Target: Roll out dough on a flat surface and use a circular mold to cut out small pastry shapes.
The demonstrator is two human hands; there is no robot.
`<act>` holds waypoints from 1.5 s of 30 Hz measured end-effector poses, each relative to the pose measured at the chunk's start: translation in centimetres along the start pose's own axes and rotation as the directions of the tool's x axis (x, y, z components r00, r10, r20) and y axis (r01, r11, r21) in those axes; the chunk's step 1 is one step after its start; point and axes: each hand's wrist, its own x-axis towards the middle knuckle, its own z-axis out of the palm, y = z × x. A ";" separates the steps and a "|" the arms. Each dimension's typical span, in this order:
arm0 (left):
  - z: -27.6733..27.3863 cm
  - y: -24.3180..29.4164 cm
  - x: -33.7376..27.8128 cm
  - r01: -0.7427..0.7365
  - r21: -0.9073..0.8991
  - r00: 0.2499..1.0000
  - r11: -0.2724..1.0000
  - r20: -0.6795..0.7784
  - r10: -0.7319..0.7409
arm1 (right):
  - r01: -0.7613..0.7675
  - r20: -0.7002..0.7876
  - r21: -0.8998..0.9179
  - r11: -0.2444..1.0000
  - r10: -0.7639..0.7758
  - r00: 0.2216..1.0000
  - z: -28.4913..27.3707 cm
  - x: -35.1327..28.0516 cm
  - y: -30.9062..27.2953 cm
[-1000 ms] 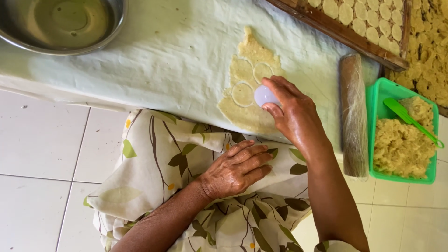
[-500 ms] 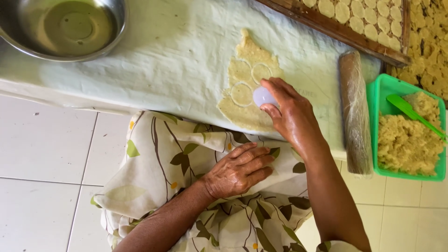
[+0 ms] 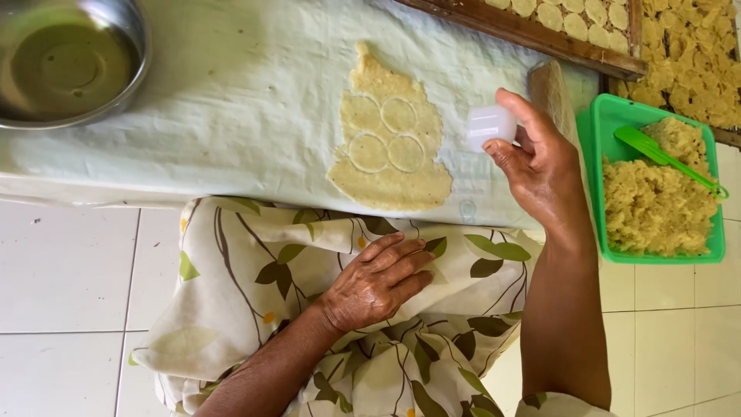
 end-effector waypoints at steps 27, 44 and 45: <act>0.7 -0.2 -0.6 0.091 -0.045 0.996 0.995 0.000 -0.091 | -0.172 -0.011 0.076 0.982 0.174 0.985 0.1 -2.7 1.7; 0.5 -0.2 -0.9 0.107 -0.096 0.993 0.990 -0.031 -0.111 | 0.193 0.343 -0.369 0.909 -0.060 0.937 7.0 -2.1 -5.7; 0.3 -0.2 -0.9 0.108 -0.095 0.993 0.990 -0.034 -0.112 | 0.196 0.345 -0.369 0.908 -0.062 0.937 7.2 -2.1 -5.6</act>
